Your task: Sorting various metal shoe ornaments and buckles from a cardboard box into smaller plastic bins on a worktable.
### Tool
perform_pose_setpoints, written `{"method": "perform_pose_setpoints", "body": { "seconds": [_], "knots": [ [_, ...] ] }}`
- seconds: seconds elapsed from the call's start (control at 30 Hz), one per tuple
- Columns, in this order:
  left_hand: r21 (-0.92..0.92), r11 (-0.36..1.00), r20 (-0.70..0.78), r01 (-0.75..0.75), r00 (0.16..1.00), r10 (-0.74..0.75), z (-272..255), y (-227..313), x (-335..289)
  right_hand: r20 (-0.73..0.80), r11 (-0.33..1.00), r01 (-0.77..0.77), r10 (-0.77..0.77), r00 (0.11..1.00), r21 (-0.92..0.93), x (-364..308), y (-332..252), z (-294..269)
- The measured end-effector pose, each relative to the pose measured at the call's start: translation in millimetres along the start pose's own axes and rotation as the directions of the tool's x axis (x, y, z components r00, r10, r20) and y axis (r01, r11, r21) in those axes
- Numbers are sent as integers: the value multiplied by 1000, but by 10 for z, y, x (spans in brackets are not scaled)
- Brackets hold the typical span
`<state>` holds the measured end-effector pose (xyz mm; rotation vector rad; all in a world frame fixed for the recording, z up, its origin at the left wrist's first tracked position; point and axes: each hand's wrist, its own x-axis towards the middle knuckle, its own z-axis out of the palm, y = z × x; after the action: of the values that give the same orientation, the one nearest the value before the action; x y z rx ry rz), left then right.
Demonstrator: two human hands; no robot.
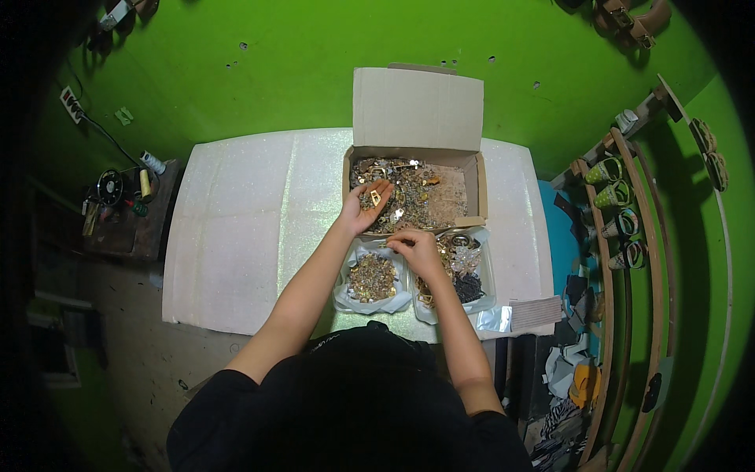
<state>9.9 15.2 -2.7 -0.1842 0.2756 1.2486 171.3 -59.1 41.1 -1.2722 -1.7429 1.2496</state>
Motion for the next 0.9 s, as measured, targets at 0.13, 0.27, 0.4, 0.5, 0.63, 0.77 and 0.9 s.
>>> {"method": "perform_pose_setpoints", "body": {
  "seconds": [0.13,0.27,0.4,0.5,0.63,0.77,0.9],
  "knots": [
    [-20,1000,10,11,1000,-10,-14,24,2,-76,961,228,-242,967,-158,62,-88,-45],
    [14,1000,3,-4,1000,4,-3,19,-1,-175,924,315,-355,918,-217,270,-215,-80],
    [95,996,17,-2,1000,1,-20,16,6,-149,907,265,-327,933,-327,521,-247,-20],
    [192,981,41,-16,999,8,-123,58,54,-111,874,238,-311,944,-424,641,-307,139],
    [238,971,-37,3,999,5,-134,47,71,-115,832,208,-307,945,-515,700,-247,278],
    [245,970,45,0,999,-11,-180,82,80,-162,830,222,-347,924,-511,684,-180,329],
    [245,969,-29,-23,999,31,-14,-11,19,-227,878,303,-402,887,-371,723,-74,245]
  ]
}}
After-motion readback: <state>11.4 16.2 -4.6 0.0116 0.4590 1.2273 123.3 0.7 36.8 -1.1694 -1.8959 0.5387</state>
